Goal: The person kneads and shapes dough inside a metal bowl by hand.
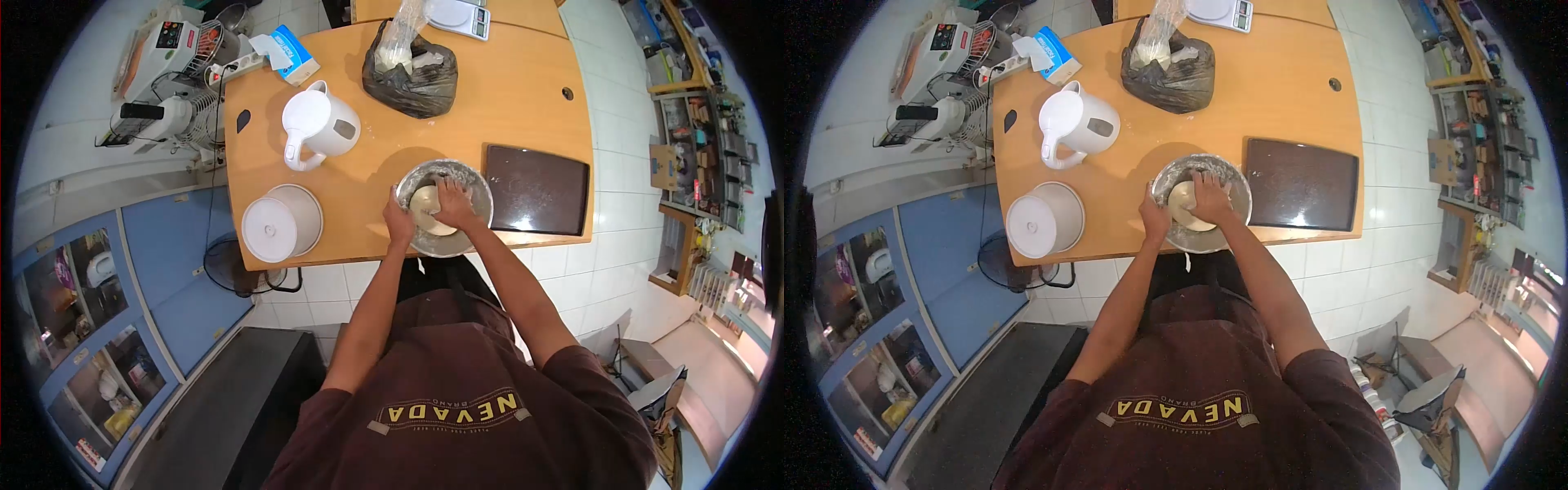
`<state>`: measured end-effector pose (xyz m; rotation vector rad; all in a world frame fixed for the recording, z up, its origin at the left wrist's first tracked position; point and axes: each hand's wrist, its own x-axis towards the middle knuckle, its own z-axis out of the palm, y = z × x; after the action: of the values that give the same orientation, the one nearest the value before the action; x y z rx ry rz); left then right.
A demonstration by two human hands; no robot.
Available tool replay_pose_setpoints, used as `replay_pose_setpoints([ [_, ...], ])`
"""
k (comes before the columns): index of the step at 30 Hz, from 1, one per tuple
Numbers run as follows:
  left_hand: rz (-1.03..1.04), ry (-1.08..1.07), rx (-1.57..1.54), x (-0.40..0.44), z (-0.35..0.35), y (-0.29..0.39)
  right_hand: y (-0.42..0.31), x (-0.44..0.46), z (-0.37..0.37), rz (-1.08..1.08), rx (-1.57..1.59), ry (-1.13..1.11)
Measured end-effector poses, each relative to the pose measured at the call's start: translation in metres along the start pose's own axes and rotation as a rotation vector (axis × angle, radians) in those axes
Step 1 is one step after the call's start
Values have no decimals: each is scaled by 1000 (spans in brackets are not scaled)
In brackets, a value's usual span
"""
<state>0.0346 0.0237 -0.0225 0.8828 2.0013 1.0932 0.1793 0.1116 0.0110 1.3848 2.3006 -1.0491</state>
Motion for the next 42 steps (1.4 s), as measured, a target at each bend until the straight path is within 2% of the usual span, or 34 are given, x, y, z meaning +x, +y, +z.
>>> replay_pose_setpoints([
  [2, 13, -4, 59, -4, -10, 19, 15, 13, 3, -53, -177, -66],
  [3, 26, 10, 72, -5, -10, 19, 7, 7, -15, -58, -165, -150],
  [6, 35, 20, 75, -6, -12, 19, 22, 4, 4, -322, -378, 140],
  [9, 13, -31, 7, -3, -13, 17, 13, -5, 0, -102, -112, -166],
  [16, 118, -100, -38, -3, -20, -4, -15, -42, -44, -218, 3, 107],
  [22, 115, -70, -31, -6, -19, -2, -35, -62, -15, -145, -383, 246],
  [23, 112, -51, -22, -6, -18, -2, -31, -65, -3, -204, -382, 248],
  [26, -40, -116, -11, -1, -21, 2, -31, -78, 18, -165, -238, 59],
  [27, -20, -109, -16, -3, -24, 7, -34, -80, 13, -80, -110, -99],
  [30, 42, -109, -35, -4, -30, 16, -14, -76, 32, -119, 53, 114],
  [33, 70, -130, -68, 4, -25, 13, -12, -59, 42, -11, -40, 437],
  [35, 48, -127, -67, 6, -23, 27, -25, -39, 28, 49, 18, 475],
  [39, 279, -136, -19, 18, -18, 22, -38, 8, 45, 252, 98, 581],
  [42, 178, -176, 65, 16, -13, 14, -36, 22, 76, 352, -63, 635],
])
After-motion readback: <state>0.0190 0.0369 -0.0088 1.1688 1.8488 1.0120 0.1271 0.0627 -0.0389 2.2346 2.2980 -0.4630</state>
